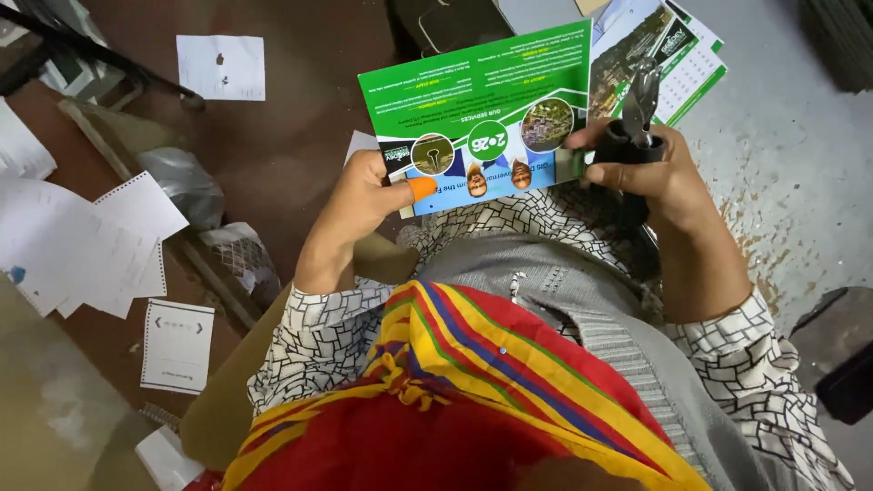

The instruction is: Punching holes in small printed calendars using a hand-held hole puncher.

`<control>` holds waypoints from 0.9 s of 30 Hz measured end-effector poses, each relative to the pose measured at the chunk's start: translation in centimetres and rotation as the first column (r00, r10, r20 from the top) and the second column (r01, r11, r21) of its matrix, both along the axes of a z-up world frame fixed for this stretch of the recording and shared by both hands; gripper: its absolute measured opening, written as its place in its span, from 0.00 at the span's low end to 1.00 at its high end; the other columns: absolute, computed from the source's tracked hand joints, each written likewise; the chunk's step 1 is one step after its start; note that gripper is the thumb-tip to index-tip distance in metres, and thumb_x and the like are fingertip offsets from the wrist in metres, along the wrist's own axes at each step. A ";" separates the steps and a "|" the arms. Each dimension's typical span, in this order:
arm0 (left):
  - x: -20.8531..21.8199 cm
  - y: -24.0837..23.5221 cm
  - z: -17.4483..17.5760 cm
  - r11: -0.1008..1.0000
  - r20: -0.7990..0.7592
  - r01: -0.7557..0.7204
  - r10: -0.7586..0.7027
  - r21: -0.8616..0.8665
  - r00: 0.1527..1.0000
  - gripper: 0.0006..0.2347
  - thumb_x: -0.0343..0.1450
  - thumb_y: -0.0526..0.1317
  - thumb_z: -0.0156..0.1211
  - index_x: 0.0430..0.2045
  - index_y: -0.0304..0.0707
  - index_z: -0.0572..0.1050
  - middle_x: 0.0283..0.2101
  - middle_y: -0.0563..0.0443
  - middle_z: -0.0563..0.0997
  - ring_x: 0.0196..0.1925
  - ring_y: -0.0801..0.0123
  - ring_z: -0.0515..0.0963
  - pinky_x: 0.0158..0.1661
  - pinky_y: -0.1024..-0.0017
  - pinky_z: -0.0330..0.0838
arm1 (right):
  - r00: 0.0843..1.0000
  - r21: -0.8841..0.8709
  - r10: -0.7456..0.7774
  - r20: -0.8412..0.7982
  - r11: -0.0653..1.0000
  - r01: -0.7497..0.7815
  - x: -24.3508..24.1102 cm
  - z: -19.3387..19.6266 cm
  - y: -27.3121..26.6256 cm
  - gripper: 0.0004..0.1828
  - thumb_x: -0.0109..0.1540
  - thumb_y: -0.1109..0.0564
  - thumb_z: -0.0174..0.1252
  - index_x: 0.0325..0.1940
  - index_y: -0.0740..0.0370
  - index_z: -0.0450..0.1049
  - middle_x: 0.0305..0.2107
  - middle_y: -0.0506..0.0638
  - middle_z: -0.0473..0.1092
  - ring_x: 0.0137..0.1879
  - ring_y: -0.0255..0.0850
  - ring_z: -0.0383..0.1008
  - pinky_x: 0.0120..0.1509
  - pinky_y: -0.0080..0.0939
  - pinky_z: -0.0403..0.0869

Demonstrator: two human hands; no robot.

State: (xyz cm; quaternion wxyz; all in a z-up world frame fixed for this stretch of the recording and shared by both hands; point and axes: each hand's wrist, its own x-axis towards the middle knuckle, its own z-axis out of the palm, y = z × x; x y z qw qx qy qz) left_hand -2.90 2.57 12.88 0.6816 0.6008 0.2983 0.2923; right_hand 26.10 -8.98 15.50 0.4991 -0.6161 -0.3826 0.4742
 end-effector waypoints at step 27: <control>0.3 -2.4 -17.4 0.994 0.210 0.045 -0.065 0.099 0.976 0.13 0.77 0.28 0.46 0.56 0.21 0.63 0.60 0.42 0.69 0.60 0.81 0.67 0.63 0.75 0.62 | 0.985 -0.038 -0.058 -0.165 0.998 0.052 -6.8 -1.2 1.7 0.23 0.49 0.59 0.64 0.48 0.70 0.74 0.29 0.58 0.71 0.31 0.47 0.78 0.32 0.34 0.69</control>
